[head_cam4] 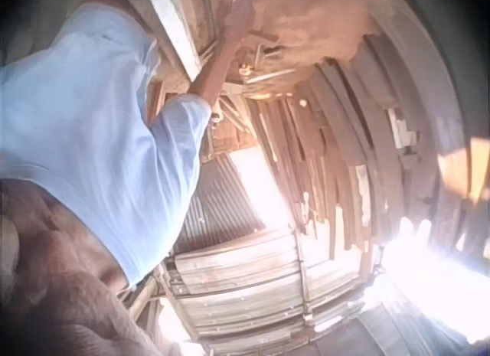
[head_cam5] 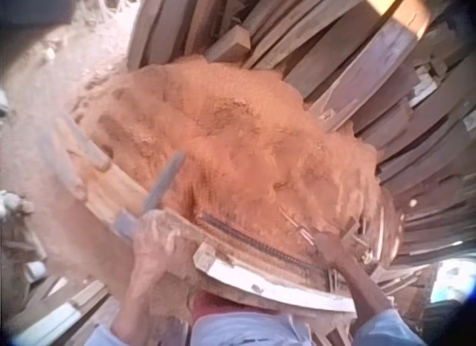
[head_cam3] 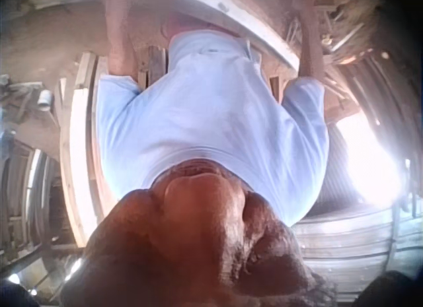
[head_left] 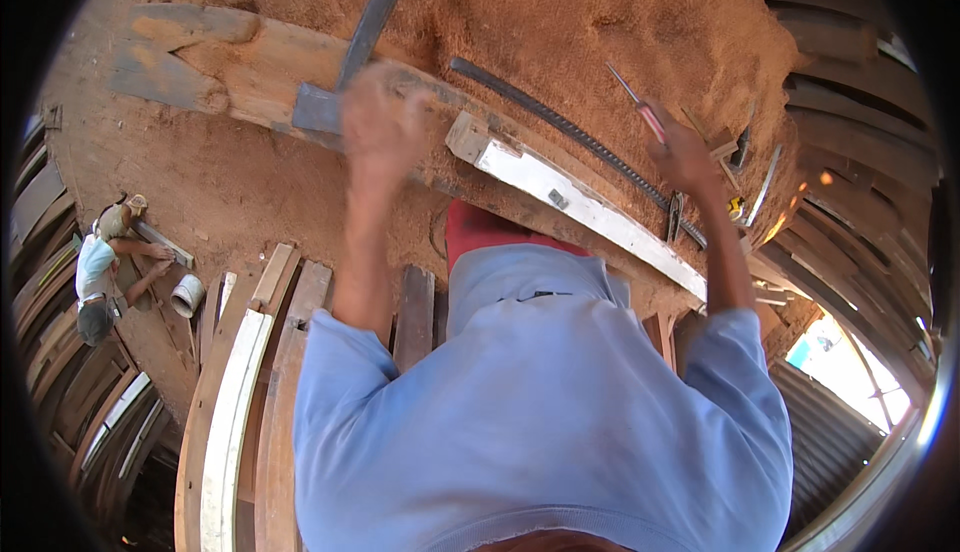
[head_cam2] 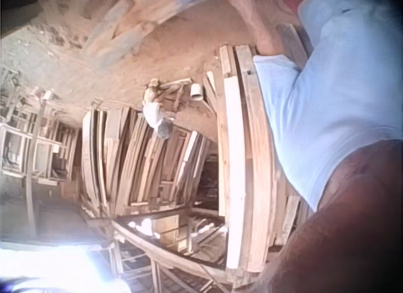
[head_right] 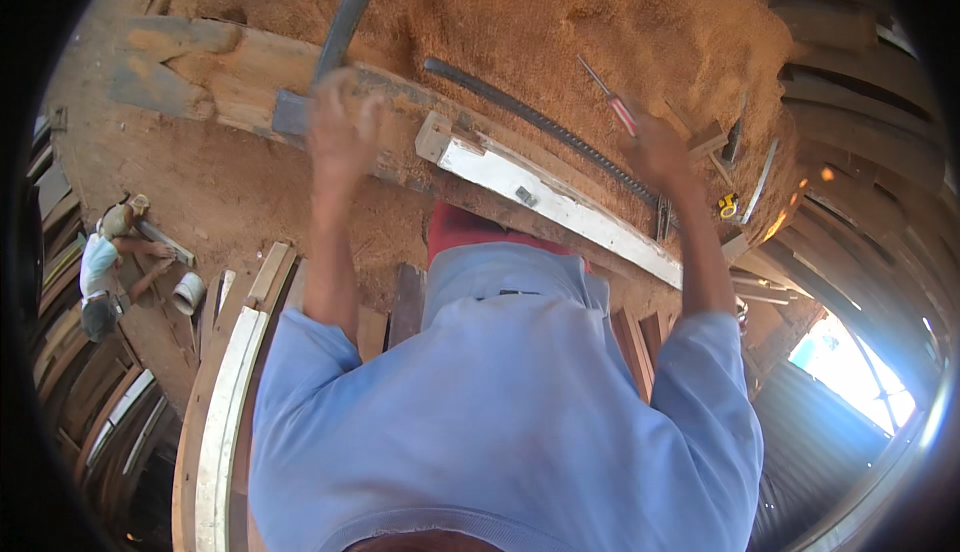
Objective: The person measures a white wooden plank with a tape measure, marks it with a pencil, and uses a hammer to drive nails into the plank. The person then uses a screwdriver to tighten screws into the plank.
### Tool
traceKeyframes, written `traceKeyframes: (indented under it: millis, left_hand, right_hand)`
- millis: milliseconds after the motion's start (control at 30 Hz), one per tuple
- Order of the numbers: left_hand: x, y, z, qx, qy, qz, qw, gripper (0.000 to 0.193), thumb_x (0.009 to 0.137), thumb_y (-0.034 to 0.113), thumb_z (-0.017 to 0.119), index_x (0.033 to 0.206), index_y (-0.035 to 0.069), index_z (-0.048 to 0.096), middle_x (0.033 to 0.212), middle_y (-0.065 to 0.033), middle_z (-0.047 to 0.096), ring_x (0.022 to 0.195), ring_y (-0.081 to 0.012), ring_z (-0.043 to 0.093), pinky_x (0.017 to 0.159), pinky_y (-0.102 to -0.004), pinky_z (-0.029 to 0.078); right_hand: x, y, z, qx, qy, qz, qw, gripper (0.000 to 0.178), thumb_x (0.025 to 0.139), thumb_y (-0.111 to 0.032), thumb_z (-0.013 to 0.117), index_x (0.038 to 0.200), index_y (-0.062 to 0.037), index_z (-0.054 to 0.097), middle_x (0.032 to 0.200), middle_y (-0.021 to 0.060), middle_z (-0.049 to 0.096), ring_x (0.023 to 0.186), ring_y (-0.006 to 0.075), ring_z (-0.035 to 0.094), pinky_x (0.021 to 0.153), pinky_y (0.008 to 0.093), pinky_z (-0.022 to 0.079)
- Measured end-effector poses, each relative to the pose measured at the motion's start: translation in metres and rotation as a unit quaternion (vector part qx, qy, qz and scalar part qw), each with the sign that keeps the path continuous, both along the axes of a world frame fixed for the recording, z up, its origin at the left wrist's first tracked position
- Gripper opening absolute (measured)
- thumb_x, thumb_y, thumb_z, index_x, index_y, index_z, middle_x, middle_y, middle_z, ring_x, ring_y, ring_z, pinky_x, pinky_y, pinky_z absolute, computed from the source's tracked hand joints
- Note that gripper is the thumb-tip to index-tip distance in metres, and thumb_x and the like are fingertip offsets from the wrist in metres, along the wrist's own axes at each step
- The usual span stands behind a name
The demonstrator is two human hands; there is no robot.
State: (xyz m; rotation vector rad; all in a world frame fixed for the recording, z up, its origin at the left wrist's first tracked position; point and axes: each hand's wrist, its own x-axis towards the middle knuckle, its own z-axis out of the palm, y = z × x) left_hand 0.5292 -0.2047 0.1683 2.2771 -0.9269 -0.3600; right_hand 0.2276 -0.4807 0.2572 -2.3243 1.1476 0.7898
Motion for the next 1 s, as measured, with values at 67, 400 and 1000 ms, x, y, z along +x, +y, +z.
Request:
traceKeyframes:
  millis: [67,400,1000]
  left_hand:
    - [0.042,0.000,-0.029,0.091,-0.129,-0.012,0.987,0.062,0.094,0.032,0.069,0.139,-0.005,0.047,0.130,-0.0278,0.058,0.118,-0.0437,0.055,0.099,-0.0499,0.045]
    - [0.079,0.008,-0.082,0.199,-0.096,-0.058,0.973,0.066,0.085,0.025,0.073,0.137,-0.004,0.045,0.117,-0.0291,0.060,0.110,-0.0467,0.059,0.093,-0.0518,0.049]
    - [-0.129,0.015,0.149,0.351,0.169,-0.529,0.754,0.049,0.080,0.029,0.059,0.115,-0.004,0.065,0.115,-0.0314,0.065,0.111,-0.0425,0.063,0.097,-0.0465,0.049]
  right_hand:
    - [-0.022,-0.009,-0.078,-0.064,-0.080,-0.001,0.995,0.053,0.093,-0.020,0.058,0.144,-0.0110,0.049,0.118,0.0243,0.065,0.105,0.0398,0.064,0.092,0.0491,0.050]
    - [0.027,0.080,-0.043,0.013,-0.105,0.057,0.993,0.051,0.095,-0.025,0.061,0.140,-0.0023,0.053,0.137,0.0237,0.054,0.130,0.0385,0.050,0.112,0.0461,0.040]
    - [-0.004,0.220,0.070,-0.030,-0.202,0.240,0.949,0.053,0.081,-0.017,0.069,0.131,-0.0083,0.055,0.124,0.0195,0.063,0.115,0.0371,0.061,0.100,0.0508,0.043]
